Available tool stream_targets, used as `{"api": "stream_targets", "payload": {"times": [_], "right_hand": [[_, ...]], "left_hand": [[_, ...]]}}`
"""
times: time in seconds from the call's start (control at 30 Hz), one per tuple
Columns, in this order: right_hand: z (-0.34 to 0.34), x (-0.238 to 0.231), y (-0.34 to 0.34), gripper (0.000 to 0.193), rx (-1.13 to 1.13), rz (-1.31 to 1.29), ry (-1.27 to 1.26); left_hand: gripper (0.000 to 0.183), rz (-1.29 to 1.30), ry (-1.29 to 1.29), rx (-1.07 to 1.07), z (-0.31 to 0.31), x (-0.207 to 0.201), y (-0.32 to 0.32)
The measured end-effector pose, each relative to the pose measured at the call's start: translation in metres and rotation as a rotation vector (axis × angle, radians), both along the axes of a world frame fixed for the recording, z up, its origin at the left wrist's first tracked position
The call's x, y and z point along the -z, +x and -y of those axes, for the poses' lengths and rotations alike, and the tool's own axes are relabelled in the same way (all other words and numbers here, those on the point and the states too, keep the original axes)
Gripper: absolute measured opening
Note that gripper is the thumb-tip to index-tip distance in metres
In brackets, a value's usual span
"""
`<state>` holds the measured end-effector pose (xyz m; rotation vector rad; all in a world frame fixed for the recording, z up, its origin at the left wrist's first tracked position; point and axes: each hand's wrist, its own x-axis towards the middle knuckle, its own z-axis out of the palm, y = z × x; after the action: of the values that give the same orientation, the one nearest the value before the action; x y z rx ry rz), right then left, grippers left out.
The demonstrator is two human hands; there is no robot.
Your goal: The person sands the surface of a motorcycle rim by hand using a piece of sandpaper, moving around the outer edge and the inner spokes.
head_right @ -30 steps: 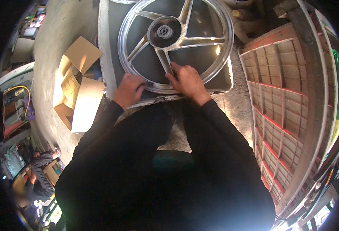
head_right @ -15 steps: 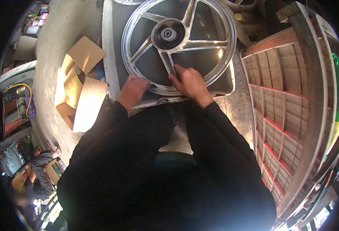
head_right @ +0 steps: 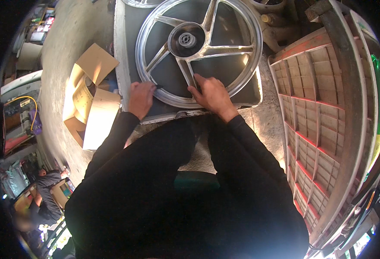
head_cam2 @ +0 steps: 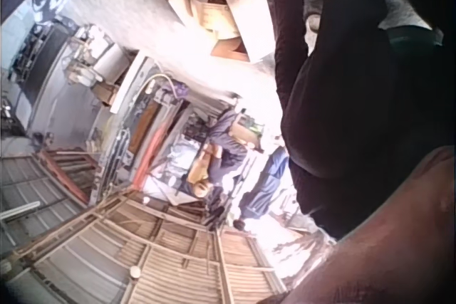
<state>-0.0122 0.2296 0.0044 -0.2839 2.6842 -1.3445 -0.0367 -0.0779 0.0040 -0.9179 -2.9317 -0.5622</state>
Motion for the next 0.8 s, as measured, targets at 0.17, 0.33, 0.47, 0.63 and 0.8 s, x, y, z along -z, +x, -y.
{"api": "stream_targets", "payload": {"times": [0.17, 0.33, 0.47, 0.63, 0.8], "right_hand": [[-0.001, 0.003, 0.000, 0.033, 0.002, -0.005, -0.004], [0.000, 0.004, 0.000, 0.034, 0.012, -0.009, 0.002], [-0.001, 0.000, -0.001, 0.034, 0.003, 0.034, -0.018], [0.001, -0.001, 0.000, 0.033, 0.016, -0.020, -0.019], [0.000, -0.003, -0.001, 0.033, 0.007, 0.012, -0.017]], "left_hand": [[0.013, 0.008, 0.014, 0.167, -0.019, -0.001, 0.020], [0.013, -0.005, -0.049, -0.056, 0.002, 0.004, 0.001], [0.016, 0.157, 0.061, 0.224, -0.015, -0.009, 0.023], [0.015, -0.008, -0.082, -0.035, 0.021, 0.003, -0.017], [0.014, 0.102, 0.067, 0.217, -0.015, -0.009, 0.021]]}}
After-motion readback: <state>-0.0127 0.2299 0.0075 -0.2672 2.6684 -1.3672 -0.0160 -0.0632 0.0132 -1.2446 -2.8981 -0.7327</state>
